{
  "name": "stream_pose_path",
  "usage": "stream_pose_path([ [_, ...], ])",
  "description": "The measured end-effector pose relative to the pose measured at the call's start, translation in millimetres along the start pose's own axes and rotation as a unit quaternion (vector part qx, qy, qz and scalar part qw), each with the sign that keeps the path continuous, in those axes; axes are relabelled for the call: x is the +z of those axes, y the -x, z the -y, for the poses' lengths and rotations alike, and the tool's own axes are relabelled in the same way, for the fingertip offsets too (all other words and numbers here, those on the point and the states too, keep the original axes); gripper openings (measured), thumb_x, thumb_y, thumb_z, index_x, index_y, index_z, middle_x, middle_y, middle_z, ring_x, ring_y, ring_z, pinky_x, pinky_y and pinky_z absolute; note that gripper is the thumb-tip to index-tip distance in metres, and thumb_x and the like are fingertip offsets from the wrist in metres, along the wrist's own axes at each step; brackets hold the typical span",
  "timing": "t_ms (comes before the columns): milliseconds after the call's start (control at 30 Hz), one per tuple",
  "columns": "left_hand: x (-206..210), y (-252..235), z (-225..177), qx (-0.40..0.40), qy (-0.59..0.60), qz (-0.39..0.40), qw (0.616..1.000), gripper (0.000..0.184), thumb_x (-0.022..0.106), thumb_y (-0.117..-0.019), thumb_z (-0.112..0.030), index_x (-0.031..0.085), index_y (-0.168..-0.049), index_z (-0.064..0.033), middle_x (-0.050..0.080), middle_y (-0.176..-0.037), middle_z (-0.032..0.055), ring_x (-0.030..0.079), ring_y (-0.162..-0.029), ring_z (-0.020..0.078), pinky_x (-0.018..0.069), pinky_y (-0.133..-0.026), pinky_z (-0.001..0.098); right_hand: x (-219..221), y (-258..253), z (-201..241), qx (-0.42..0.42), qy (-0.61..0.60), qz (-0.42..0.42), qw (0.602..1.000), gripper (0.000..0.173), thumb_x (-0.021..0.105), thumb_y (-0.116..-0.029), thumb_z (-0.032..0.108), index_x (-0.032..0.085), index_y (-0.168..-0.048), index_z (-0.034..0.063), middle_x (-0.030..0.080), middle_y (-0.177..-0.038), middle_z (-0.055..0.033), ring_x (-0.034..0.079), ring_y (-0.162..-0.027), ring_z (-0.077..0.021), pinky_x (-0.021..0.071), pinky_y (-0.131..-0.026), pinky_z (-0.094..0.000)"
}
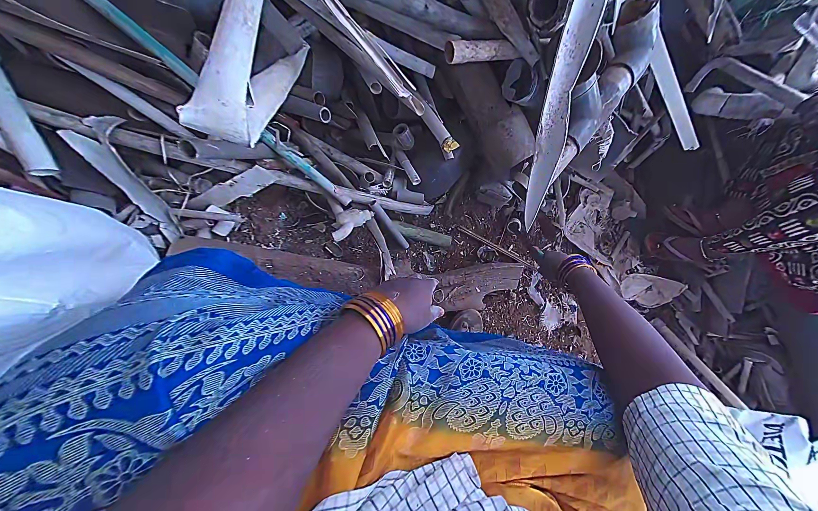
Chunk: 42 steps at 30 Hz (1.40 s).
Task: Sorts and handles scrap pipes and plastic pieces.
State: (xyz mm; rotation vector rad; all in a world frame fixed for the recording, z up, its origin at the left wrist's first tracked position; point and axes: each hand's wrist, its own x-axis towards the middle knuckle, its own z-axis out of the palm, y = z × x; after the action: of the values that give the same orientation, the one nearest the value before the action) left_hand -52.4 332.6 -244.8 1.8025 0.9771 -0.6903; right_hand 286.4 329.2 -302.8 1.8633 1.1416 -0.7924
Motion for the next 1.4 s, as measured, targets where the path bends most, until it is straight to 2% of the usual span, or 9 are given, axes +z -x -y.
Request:
stream_pose_path([
  [100,-1,-2,-3,-0.001,-0.007,0.001,1.000,0.065,0.054,-0.1068,-0.042,0.037,-0.158,-0.0066,0.049,-0.152,0.0212,0.051,-0.139,0.0377,0.0400,-0.113,0.0581,5,3,-2,0.008,-0.011,0.051,0.999,0.039,0.054,-0.1052,0.024,0.063,-0.121,-0.0108,0.065,-0.119,-0.0314,0.064,-0.112,-0.0450,0.0472,-0.096,-0.0653],
  [167,-4,2,-6,-0.002,-0.010,0.006,1.000,0.064,0.053,-0.1073,-0.041,0.037,-0.159,-0.0061,0.047,-0.154,0.0221,0.050,-0.140,0.0380,0.0394,-0.114,0.0576,15,3,-3,0.011,-0.051,0.068,0.996,0.038,0.052,-0.1064,0.023,0.060,-0.126,-0.0090,0.065,-0.117,-0.0295,0.067,-0.105,-0.0405,0.0515,-0.092,-0.0599],
  [233,-9,7,-10,-0.004,-0.010,0.012,1.000,0.063,0.052,-0.1078,-0.040,0.037,-0.158,-0.0058,0.046,-0.155,0.0223,0.048,-0.141,0.0376,0.0378,-0.115,0.0575,31,-5,-4,0.023,-0.089,0.066,0.994,0.038,0.051,-0.1067,0.021,0.057,-0.131,-0.0078,0.063,-0.122,-0.0281,0.065,-0.109,-0.0383,0.0503,-0.095,-0.0574],
  [300,-9,9,-11,-0.004,-0.005,0.013,1.000,0.063,0.052,-0.1080,-0.039,0.037,-0.158,-0.0059,0.045,-0.155,0.0225,0.047,-0.142,0.0379,0.0368,-0.115,0.0581,44,-10,1,0.023,-0.095,0.060,0.993,0.041,0.051,-0.1064,0.019,0.055,-0.136,-0.0100,0.058,-0.135,-0.0307,0.059,-0.125,-0.0414,0.0439,-0.105,-0.0595],
  [433,-4,5,-9,0.001,-0.001,0.015,1.000,0.064,0.053,-0.1075,-0.040,0.036,-0.159,-0.0062,0.045,-0.156,0.0213,0.046,-0.143,0.0367,0.0362,-0.116,0.0575,52,4,26,-0.015,0.042,0.084,0.995,0.042,0.051,-0.1056,0.011,0.049,-0.137,-0.0174,0.046,-0.147,-0.0361,0.043,-0.142,-0.0476,0.0357,-0.114,-0.0603],
  [533,-5,5,-10,0.011,0.003,0.019,1.000,0.064,0.052,-0.1082,-0.038,0.035,-0.159,-0.0031,0.043,-0.157,0.0237,0.042,-0.146,0.0380,0.0313,-0.119,0.0584,62,-7,25,0.048,-0.133,0.024,0.990,0.055,0.047,-0.1063,0.016,0.030,-0.150,-0.0137,0.048,-0.146,-0.0313,0.058,-0.130,-0.0363,0.0471,-0.107,-0.0500],
  [700,-7,6,-9,0.006,0.002,0.023,1.000,0.064,0.051,-0.1085,-0.039,0.034,-0.159,-0.0030,0.042,-0.157,0.0238,0.042,-0.146,0.0381,0.0330,-0.118,0.0568,47,-12,0,0.059,-0.107,-0.019,0.992,0.064,0.055,-0.1030,0.016,0.028,-0.156,-0.0066,0.050,-0.146,-0.0316,0.053,-0.136,-0.0431,0.0414,-0.111,-0.0584],
  [833,-8,4,-9,0.005,0.007,0.025,1.000,0.063,0.052,-0.1083,-0.038,0.035,-0.158,-0.0037,0.043,-0.157,0.0231,0.042,-0.146,0.0376,0.0333,-0.118,0.0572,44,-17,-20,0.075,-0.093,-0.065,0.991,0.064,0.061,-0.0979,0.012,0.035,-0.155,-0.0017,0.057,-0.138,-0.0326,0.057,-0.129,-0.0480,0.0447,-0.106,-0.0641],
  [1400,-4,-3,-7,-0.007,-0.005,0.019,1.000,0.065,0.053,-0.1074,-0.042,0.036,-0.159,-0.0057,0.048,-0.154,0.0219,0.048,-0.141,0.0371,0.0370,-0.116,0.0575,50,-27,-11,0.035,-0.139,-0.081,0.986,0.064,0.059,-0.0984,0.007,0.030,-0.154,-0.0064,0.058,-0.134,-0.0355,0.059,-0.126,-0.0494,0.0468,-0.103,-0.0642],
])
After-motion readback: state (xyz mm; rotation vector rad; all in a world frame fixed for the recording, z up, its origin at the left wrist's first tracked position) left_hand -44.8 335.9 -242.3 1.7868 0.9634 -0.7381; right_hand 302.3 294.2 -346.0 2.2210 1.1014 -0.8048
